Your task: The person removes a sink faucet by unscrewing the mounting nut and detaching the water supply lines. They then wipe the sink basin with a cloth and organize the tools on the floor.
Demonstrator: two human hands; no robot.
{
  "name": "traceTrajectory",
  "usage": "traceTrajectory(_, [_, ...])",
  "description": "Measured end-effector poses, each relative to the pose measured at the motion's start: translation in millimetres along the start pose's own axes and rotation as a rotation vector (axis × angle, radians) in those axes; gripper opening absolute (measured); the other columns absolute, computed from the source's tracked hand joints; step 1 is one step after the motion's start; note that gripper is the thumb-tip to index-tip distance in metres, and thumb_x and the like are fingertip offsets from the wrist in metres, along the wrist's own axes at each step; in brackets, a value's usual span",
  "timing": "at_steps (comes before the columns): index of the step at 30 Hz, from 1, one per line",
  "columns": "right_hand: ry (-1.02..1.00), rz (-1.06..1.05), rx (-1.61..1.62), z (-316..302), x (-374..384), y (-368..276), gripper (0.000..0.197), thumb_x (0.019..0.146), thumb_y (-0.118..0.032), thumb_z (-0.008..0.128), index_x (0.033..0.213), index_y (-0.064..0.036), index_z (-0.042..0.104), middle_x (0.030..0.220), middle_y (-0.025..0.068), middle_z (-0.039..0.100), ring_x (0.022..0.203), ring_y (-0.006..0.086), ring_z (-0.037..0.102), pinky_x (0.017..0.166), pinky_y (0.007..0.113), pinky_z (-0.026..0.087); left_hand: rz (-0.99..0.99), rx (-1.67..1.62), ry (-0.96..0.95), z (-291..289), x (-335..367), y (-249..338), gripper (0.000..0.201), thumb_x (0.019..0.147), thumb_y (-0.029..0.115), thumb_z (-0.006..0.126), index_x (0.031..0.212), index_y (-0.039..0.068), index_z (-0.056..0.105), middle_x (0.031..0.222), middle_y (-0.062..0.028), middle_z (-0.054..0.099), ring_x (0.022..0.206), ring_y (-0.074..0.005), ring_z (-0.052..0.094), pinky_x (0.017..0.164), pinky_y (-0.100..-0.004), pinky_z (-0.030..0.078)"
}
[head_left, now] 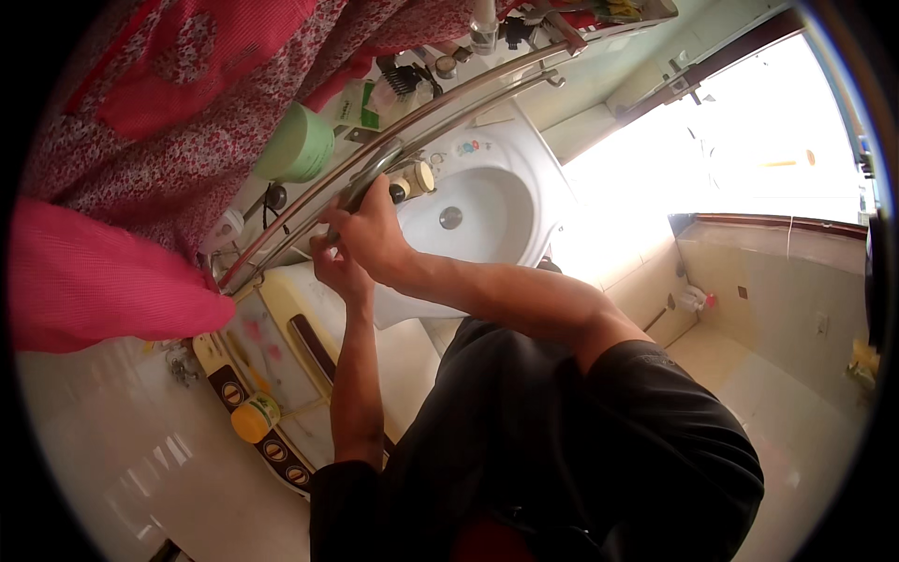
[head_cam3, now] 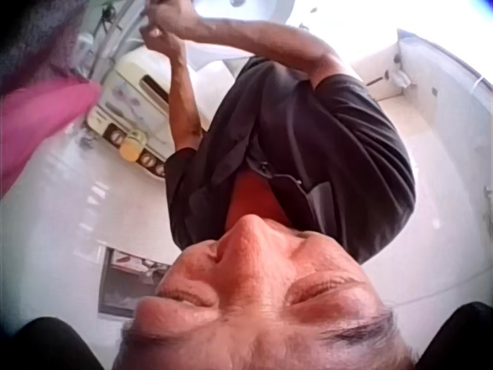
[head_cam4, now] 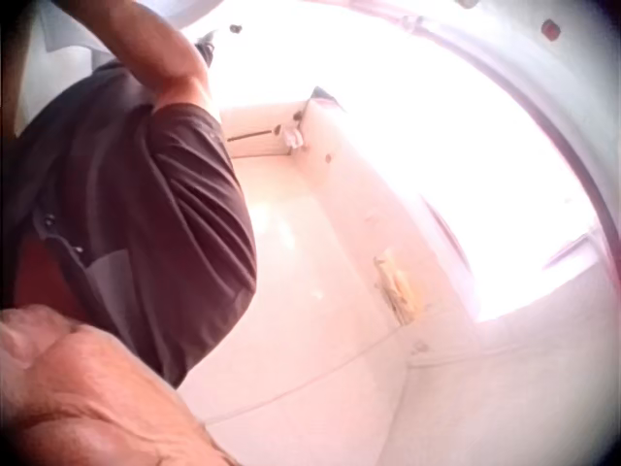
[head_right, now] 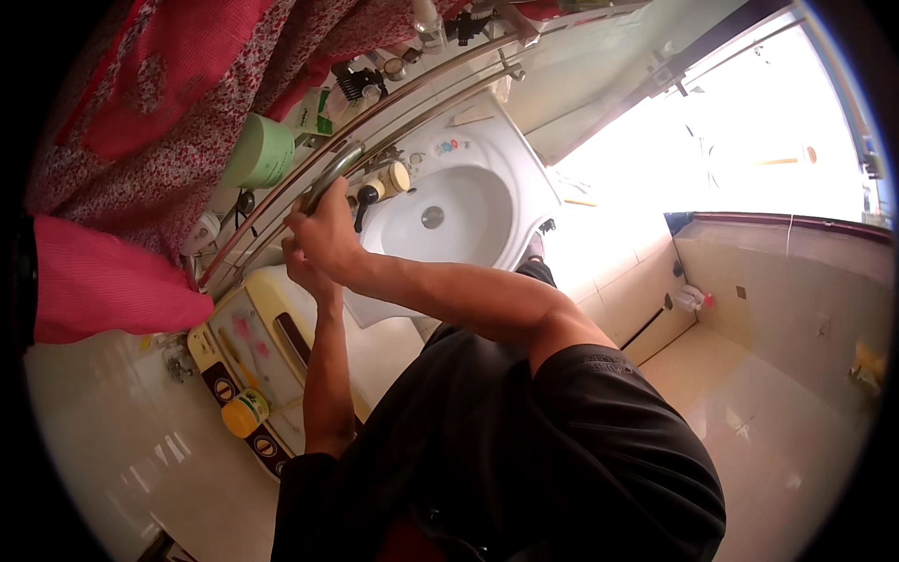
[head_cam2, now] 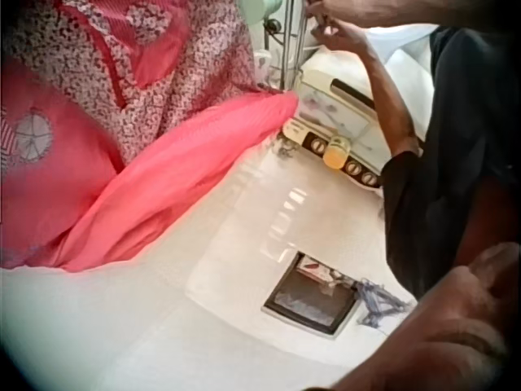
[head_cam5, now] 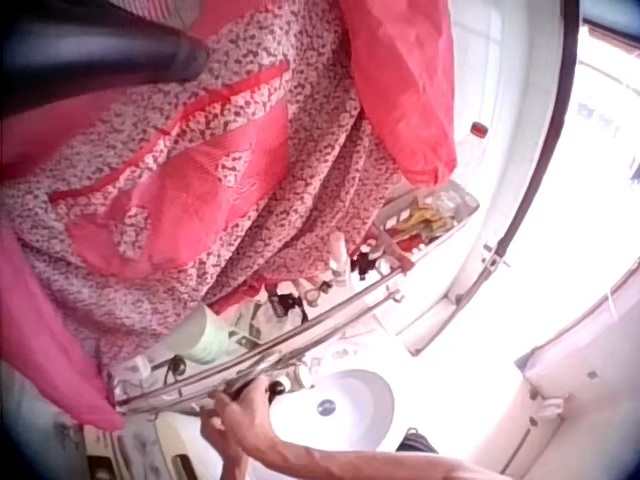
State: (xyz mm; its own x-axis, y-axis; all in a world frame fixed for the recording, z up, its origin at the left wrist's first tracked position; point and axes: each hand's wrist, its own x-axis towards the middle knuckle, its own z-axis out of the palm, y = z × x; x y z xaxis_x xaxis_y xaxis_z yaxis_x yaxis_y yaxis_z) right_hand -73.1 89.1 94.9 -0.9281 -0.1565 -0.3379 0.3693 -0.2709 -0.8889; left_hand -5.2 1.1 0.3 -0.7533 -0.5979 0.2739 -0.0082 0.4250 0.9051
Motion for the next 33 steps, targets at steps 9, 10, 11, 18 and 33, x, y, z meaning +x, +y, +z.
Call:
traceTrajectory(9, [-0.216,-0.263,-0.361,0,-10,31,0.035,0.092,-0.014,0.062,0.11,0.0014,0.036,0.092,0.0259,0.061,0.082,0.0437,0.062,0.071,0.048,0.05,-0.26,0.4,0.029,10,-7,37,0.022,0.09,0.019,0.071,0.106,0.006,0.061,0.1,-0.0077,0.066,0.097,-0.0192,0.067,0.084,-0.0317,0.052])
traceTrajectory(10, [-0.244,-0.26,-0.394,-3,-11,28,0.034,0.092,-0.013,0.061,0.111,0.0014,0.036,0.093,0.0276,0.061,0.084,0.0468,0.061,0.072,0.05,0.049,-0.169,0.571,0.005,9,-7,31,0.022,0.09,0.018,0.071,0.106,0.005,0.062,0.099,-0.008,0.066,0.097,-0.0188,0.067,0.084,-0.0312,0.052])
traceTrajectory(11, [-0.272,-0.257,-0.427,-3,-11,25,0.033,0.092,-0.012,0.06,0.111,0.0014,0.036,0.094,0.0293,0.061,0.086,0.0499,0.06,0.072,0.052,0.048,-0.076,0.732,-0.001,10,-7,25,0.022,0.09,0.018,0.072,0.106,0.005,0.063,0.098,-0.0084,0.067,0.097,-0.0184,0.067,0.084,-0.0308,0.052])
traceTrajectory(18, [-0.411,-0.187,-0.446,-34,-4,15,0.035,0.094,-0.014,0.06,0.117,0.0022,0.038,0.101,0.0267,0.063,0.094,0.0457,0.064,0.08,0.049,0.052,-0.048,0.102,-0.118,4,-28,30,0.027,0.089,0.008,0.072,0.114,0.004,0.063,0.1,-0.0033,0.066,0.099,-0.0151,0.062,0.086,-0.0307,0.05])
traceTrajectory(33, [-0.865,-0.874,-1.317,-175,174,65,0.09,0.061,-0.015,0.09,0.141,-0.0118,0.049,0.139,0.0127,0.053,0.134,0.0349,0.048,0.116,0.045,0.035,-0.21,0.012,-0.474,36,20,71,0.032,0.102,0.027,0.06,0.079,0.004,0.059,0.062,0.0018,0.051,0.057,-0.0077,0.047,0.054,-0.0275,0.039])
